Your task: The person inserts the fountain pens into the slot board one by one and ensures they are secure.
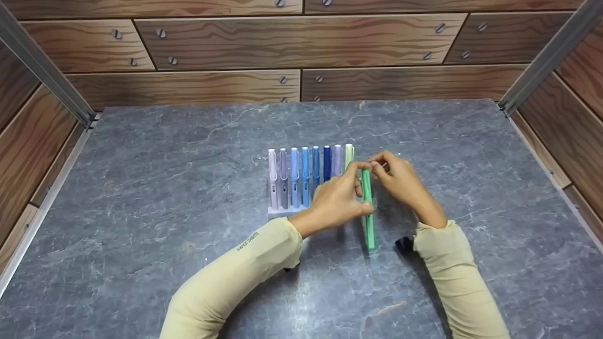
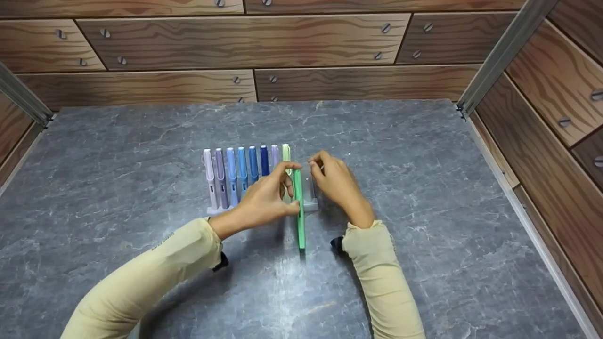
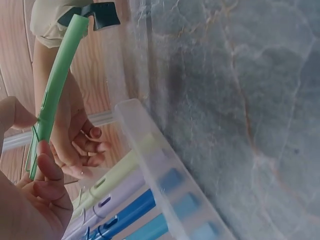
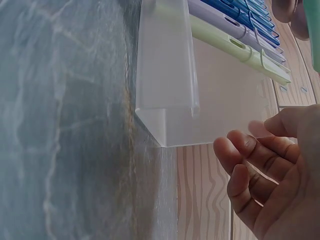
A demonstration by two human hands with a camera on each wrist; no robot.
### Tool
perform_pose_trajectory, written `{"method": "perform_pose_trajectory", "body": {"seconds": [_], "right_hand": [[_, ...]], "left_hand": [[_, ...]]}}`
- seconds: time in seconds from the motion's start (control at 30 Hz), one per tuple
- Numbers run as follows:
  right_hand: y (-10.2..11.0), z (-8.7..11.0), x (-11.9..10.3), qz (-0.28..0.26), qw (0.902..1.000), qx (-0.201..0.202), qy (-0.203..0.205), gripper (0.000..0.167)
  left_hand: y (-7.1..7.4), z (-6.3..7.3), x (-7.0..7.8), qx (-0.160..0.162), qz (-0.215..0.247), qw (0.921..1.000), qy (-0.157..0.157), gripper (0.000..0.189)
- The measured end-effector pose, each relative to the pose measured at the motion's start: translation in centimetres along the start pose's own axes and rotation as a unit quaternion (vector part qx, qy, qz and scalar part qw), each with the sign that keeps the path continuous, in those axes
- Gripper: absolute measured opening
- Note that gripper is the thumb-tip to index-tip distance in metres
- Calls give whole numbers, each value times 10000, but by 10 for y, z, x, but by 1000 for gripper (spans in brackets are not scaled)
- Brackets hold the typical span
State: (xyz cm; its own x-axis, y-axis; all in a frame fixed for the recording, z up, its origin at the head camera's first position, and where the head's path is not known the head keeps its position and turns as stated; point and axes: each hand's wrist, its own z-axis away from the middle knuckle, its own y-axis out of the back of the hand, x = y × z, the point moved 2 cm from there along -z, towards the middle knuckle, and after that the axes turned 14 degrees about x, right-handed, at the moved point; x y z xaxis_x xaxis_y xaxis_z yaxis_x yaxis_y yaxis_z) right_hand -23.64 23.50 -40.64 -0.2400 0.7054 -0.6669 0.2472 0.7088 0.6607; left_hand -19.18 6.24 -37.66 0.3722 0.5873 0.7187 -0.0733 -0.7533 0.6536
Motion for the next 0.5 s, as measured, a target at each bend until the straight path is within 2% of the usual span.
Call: {"method": "perform_pose_trajectory", "body": {"seconds": [0.2,0.5], "right_hand": [[1,0,-1,8,9999,109,64,21],[0,1,-1,-13,10000,42,18,20]], "left_hand": [[5,-5,2,341,-223,9985,-360,71],[9,-10,2,907,-788,9896,-795,70]]}}
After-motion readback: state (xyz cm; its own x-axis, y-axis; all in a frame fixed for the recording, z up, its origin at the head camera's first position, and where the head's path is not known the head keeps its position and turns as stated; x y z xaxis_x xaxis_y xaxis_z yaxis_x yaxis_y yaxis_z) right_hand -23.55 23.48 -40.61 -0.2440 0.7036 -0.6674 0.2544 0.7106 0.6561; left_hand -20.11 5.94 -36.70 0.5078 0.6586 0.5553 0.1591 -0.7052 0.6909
